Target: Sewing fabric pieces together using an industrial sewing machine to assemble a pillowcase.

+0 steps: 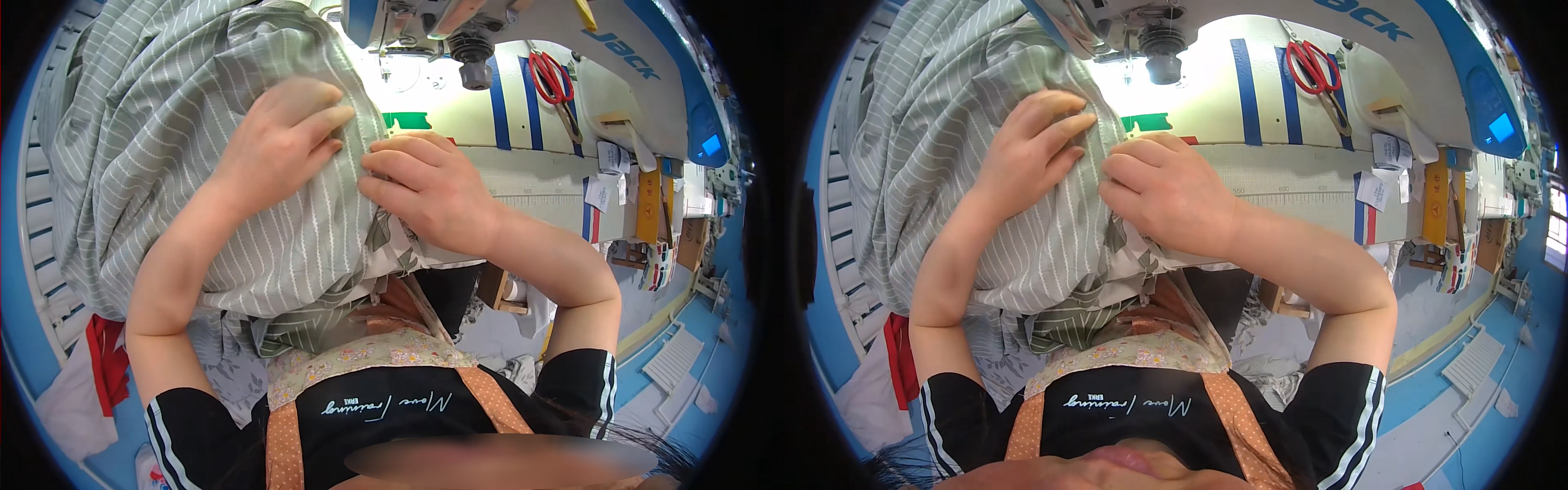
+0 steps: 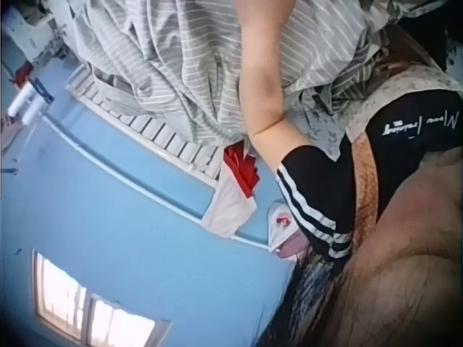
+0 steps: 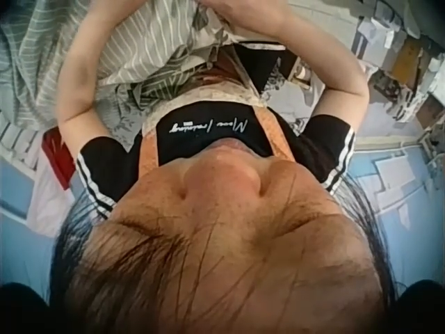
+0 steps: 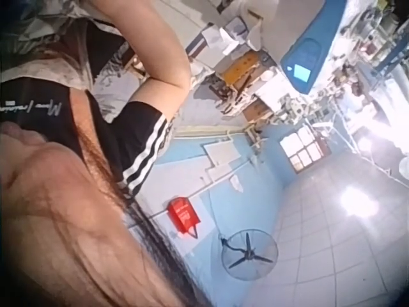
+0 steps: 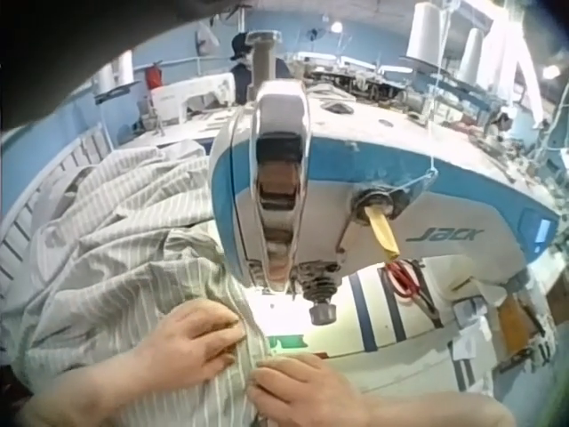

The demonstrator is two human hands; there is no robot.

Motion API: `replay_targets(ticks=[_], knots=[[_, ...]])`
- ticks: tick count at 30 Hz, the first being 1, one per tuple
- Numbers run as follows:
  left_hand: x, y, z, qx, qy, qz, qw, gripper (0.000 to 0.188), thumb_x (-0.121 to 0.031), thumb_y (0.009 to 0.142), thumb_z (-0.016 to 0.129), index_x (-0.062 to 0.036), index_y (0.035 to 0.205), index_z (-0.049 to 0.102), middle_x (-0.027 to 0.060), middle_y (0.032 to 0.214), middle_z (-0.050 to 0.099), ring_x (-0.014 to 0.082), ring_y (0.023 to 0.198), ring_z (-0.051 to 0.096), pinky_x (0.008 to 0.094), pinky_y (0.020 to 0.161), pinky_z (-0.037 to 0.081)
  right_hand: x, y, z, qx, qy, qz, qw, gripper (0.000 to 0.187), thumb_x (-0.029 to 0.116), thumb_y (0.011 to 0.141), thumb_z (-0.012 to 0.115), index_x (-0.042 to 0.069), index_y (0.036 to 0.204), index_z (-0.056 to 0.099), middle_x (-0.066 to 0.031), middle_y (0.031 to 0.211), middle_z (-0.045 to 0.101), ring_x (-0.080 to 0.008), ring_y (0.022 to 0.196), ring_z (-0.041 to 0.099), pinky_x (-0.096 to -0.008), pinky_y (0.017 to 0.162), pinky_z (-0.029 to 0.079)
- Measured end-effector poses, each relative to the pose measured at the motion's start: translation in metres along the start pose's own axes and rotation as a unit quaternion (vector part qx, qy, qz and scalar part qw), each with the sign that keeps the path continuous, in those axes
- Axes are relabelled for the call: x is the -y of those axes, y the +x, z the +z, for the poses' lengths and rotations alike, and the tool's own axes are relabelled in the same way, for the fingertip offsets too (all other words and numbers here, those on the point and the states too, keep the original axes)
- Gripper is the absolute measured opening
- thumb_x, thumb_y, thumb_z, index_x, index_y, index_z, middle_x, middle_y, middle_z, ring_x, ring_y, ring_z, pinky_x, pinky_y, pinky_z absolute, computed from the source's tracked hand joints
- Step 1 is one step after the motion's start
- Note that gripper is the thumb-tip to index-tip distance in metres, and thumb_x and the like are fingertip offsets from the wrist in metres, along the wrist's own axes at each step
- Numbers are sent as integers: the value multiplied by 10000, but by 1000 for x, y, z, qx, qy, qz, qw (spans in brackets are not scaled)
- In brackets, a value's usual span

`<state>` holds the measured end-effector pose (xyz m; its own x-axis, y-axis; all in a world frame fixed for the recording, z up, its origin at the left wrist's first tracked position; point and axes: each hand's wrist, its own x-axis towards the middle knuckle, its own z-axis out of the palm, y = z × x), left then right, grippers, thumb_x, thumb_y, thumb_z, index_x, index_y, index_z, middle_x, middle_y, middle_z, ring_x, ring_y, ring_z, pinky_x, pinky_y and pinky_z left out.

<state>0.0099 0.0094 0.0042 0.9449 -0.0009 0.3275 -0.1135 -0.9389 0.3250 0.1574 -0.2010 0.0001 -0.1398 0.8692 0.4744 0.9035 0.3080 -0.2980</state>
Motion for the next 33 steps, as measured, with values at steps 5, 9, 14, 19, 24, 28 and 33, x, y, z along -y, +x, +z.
replay_targets(ticks=[5,9,14,19,24,28,33], knots=[[25,13,-13,41,12,67,997,450,-177,835,760,-153,1273,660,128,1348,612,342,1388,486,577,1166,352,-4,3,1,2,-7,23,1000,302,105,777,675,100,1077,716,-48,1196,676,-258,1157,645,-411,961,520],[43,23,-14,72,9,93,993,449,-173,845,752,-203,1286,676,135,1423,579,343,1457,424,569,1216,302,-7,8,1,-12,-18,37,999,281,87,776,672,91,1053,721,-49,1153,697,-257,1138,668,-412,949,524],[50,49,-14,79,-39,142,986,324,-184,834,759,-194,1157,748,97,1334,617,319,1316,522,529,1177,352,-11,9,-5,-27,-17,72,997,258,51,758,667,74,1008,724,-53,1080,715,-268,1081,701,-410,916,535],[51,64,-12,98,-83,151,980,182,-187,838,756,-184,1015,798,52,1110,683,269,1063,610,424,1043,452,-11,8,-7,-42,-22,86,995,244,18,739,657,65,969,727,-64,1025,725,-277,1034,718,-412,875,550],[57,74,-4,92,-159,155,971,149,-160,835,767,-181,973,819,19,939,716,251,927,640,363,909,493,-13,7,-8,-51,-21,102,993,246,5,733,650,62,959,728,-67,1004,727,-278,1014,721,-412,852,558],[60,78,0,85,-193,143,967,160,-145,817,797,-171,971,831,22,947,734,258,928,648,363,896,506,-12,7,-10,-52,-22,114,992,252,2,731,648,58,962,731,-68,1001,726,-279,1010,721,-411,852,559],[60,80,0,88,-230,125,961,173,-109,789,818,-166,951,838,32,971,748,260,955,650,361,884,515,-12,10,-11,-54,-23,119,991,254,2,730,649,56,964,734,-69,1000,726,-278,1005,721,-407,853,560]])
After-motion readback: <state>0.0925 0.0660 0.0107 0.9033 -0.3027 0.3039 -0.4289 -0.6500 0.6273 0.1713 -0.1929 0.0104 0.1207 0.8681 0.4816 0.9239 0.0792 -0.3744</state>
